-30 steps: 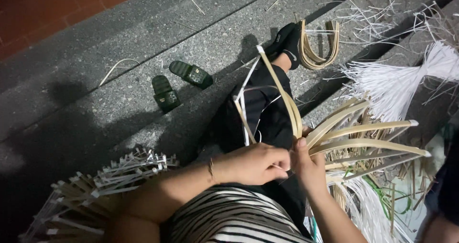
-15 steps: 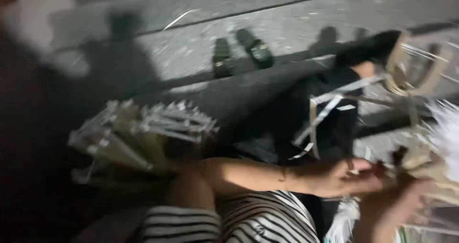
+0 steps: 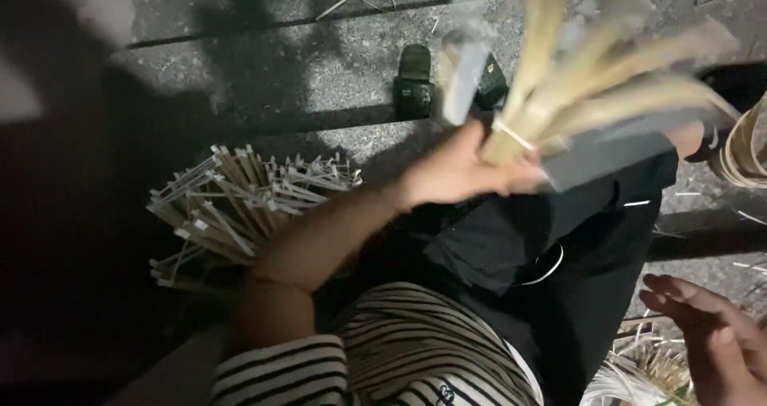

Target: The person is seen sitting on the floor weaving components for a basket or similar bamboo/wood product using thin strips of material.

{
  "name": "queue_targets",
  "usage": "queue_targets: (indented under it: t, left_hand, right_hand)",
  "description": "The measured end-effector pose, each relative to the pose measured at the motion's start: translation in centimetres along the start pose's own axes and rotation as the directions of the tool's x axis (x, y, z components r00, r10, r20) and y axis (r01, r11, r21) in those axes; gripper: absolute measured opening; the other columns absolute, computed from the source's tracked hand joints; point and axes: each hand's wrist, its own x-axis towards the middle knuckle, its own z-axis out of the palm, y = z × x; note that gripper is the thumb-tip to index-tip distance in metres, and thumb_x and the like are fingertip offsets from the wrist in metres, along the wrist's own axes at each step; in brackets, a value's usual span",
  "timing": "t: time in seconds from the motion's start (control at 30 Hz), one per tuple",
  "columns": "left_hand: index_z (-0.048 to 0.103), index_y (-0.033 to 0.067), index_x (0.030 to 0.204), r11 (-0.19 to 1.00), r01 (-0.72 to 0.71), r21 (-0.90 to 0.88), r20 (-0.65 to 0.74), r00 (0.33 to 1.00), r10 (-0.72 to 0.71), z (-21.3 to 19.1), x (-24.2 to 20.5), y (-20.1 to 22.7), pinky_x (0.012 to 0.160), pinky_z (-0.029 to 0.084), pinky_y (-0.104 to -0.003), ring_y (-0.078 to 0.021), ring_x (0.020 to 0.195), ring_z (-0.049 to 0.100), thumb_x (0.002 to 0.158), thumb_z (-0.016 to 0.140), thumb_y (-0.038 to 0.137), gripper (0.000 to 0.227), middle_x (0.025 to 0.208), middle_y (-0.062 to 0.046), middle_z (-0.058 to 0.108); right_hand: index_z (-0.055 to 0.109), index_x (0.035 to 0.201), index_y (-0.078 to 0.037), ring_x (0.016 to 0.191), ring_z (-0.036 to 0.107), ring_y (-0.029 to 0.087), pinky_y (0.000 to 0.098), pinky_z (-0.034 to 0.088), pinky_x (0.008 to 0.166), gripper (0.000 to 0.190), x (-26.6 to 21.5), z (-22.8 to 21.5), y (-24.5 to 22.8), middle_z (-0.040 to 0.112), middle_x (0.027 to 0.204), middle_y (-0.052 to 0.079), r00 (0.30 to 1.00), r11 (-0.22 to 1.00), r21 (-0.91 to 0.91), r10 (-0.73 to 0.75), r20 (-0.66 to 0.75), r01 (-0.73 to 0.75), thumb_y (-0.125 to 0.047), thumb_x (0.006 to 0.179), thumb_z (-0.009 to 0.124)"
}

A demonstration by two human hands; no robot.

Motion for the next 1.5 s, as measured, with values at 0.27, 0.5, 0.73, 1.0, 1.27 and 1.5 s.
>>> queue_targets:
  t: [0.27, 0.5, 0.73, 1.0, 1.27, 1.5]
  left_hand:
    - [0.069, 0.0171, 0.111, -0.034, 0.148, 0.988, -0.138, 0.968, 0.211, -23.4, -0.3, -16.9, 0.062, 0.049, -0.039, -0.0203, 0.061, 0.063, 0.097, 0.071, 0.023, 0.015, 0.073, -0.002, 0.066]
    - [0.04, 0.0133, 0.147, -0.232, 0.401, 0.886, -0.454, 0.654, -0.605, -30.0, -5.1, -31.3, 0.118, 0.012, -0.062, -0.0418, 0.147, 0.025, 0.089, 0.071, 0.055, 0.078, 0.164, -0.012, 0.024]
    - [0.06, 0.0194, 0.143, -0.004, 0.711, 0.703, -0.429, 0.419, -0.801, -30.4, -6.6, -40.9, 0.115, 0.041, -0.05, -0.0331, 0.138, 0.055, 0.097, 0.041, 0.06, 0.064, 0.15, -0.007, 0.059]
    - [0.063, 0.0083, 0.134, 0.576, 0.298, 0.761, -0.023, 0.9, -0.435, -10.8, 8.8, -22.9, 0.104, 0.051, -0.044, -0.0365, 0.123, 0.065, 0.093, 0.066, 0.044, 0.054, 0.13, -0.02, 0.068]
    - [0.06, 0.0129, 0.14, 0.558, -0.187, 0.809, 0.368, 0.901, -0.231, 6.9, 10.3, -13.2, 0.111, 0.023, -0.067, -0.0448, 0.147, 0.027, 0.083, 0.076, 0.045, 0.067, 0.157, -0.019, 0.04]
    - [0.069, 0.0235, 0.129, 0.437, -0.342, 0.832, 0.442, 0.885, -0.149, 3.6, 8.7, -20.5, 0.104, 0.031, -0.068, -0.0437, 0.142, 0.035, 0.085, 0.069, 0.049, 0.051, 0.15, -0.016, 0.047]
  right_hand:
    - [0.054, 0.136, 0.009, 0.125, 0.06, 0.046, 0.0602, 0.044, 0.109, 0.05, -1.2, 0.4, 2.8, 0.06, 0.134, 0.031, 0.856, 0.897, -0.018, 0.415, -0.307, -0.442, -0.029, 0.106, 0.042]
    - [0.057, 0.135, 0.011, 0.125, 0.063, 0.041, 0.0551, 0.047, 0.109, 0.046, -4.8, -0.3, 8.4, 0.066, 0.13, 0.028, 0.616, 0.739, 0.176, 0.648, -0.447, -0.65, -0.023, 0.105, 0.046]
    - [0.07, 0.131, 0.002, 0.107, 0.074, 0.029, 0.0423, 0.054, 0.099, 0.046, -4.5, 0.0, 10.2, 0.08, 0.112, 0.019, 0.574, 0.681, 0.252, 0.722, -0.387, -0.687, -0.029, 0.1, 0.057]
    - [0.073, 0.127, -0.004, 0.101, 0.069, 0.023, 0.0354, 0.053, 0.093, 0.044, 4.6, -4.7, 14.3, 0.077, 0.107, 0.013, 0.584, 0.738, 0.179, 0.637, -0.503, -0.65, -0.036, 0.1, 0.06]
    - [0.061, 0.136, -0.001, 0.117, 0.064, 0.037, 0.0409, 0.05, 0.099, 0.049, 17.3, -17.8, 30.4, 0.067, 0.128, 0.021, 0.708, 0.704, -0.437, 0.132, -0.693, -0.559, -0.026, 0.095, 0.069]
    - [0.034, 0.157, -0.003, 0.144, 0.042, 0.04, 0.0563, 0.026, 0.112, 0.073, 27.3, -25.9, 41.5, 0.044, 0.159, 0.02, 0.767, 0.223, -0.758, -0.063, -0.639, -0.613, -0.021, 0.09, 0.057]
